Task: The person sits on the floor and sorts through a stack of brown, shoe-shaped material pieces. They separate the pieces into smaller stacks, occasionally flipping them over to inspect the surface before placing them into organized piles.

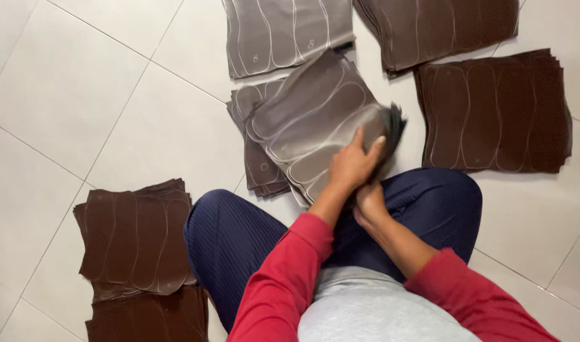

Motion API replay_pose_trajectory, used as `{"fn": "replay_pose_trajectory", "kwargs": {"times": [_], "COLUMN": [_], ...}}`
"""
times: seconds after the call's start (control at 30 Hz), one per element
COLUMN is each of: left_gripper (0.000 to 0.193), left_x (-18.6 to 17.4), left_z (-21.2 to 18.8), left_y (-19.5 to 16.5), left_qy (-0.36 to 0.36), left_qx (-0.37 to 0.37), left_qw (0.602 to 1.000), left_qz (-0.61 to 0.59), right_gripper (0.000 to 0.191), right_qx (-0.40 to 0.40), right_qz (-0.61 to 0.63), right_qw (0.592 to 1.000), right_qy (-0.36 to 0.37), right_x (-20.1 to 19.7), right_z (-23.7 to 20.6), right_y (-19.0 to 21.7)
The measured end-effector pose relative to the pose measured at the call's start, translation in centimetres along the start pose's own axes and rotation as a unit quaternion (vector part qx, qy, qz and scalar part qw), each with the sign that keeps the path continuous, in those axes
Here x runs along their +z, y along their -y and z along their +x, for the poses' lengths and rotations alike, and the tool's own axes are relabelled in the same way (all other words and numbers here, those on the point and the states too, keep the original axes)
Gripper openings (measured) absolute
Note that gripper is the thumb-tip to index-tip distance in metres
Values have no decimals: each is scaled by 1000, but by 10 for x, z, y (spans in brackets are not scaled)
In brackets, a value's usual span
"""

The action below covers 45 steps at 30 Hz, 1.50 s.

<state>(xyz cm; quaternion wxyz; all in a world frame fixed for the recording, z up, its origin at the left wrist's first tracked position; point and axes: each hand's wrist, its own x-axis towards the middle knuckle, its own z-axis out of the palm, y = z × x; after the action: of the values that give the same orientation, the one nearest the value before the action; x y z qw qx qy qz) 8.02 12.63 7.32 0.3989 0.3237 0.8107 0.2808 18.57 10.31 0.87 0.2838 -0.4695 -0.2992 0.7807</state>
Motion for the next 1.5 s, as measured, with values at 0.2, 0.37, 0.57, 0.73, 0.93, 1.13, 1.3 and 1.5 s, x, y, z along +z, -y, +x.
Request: {"fn": "replay_pose_trajectory", "kwargs": {"times": [0.2, 0.37, 0.57, 0.73, 0.93, 1.13, 1.3, 1.5], "left_gripper": [78, 77, 82, 79, 57, 44, 59, 88], "left_x": [-31, -36, -33, -35, -40, -55, -38, -12], "left_z": [25, 24, 19, 14, 15, 23, 26, 13], "left_y": [78, 133, 133, 136, 148, 182, 185, 176], "left_qy": [-206, -171, -205, -222, -257, -368, -352, -250], "left_qx": [50, -13, 15, 35, 50, -37, -76, -71], "left_qw": [973, 968, 958, 956, 960, 916, 931, 953], "left_qz": [94, 185, 201, 189, 99, -153, 64, 156], "right_gripper": [41, 39, 40, 44, 40, 41, 47, 48], "right_qx": [83, 101, 106, 93, 75, 25, -47, -60], "right_qz": [19, 1, -29, -58, -30, -47, -58, -95], "right_qw": [995, 994, 993, 994, 996, 999, 996, 986], "right_qy": [-57, -41, -28, -20, 26, 12, 56, 127], "right_x": [-19, -19, -5, -4, -4, 15, 35, 87], "right_z": [-38, -47, -46, -43, -41, -47, -72, -88], "right_y": [23, 30, 42, 42, 72, 149, 205, 239]}}
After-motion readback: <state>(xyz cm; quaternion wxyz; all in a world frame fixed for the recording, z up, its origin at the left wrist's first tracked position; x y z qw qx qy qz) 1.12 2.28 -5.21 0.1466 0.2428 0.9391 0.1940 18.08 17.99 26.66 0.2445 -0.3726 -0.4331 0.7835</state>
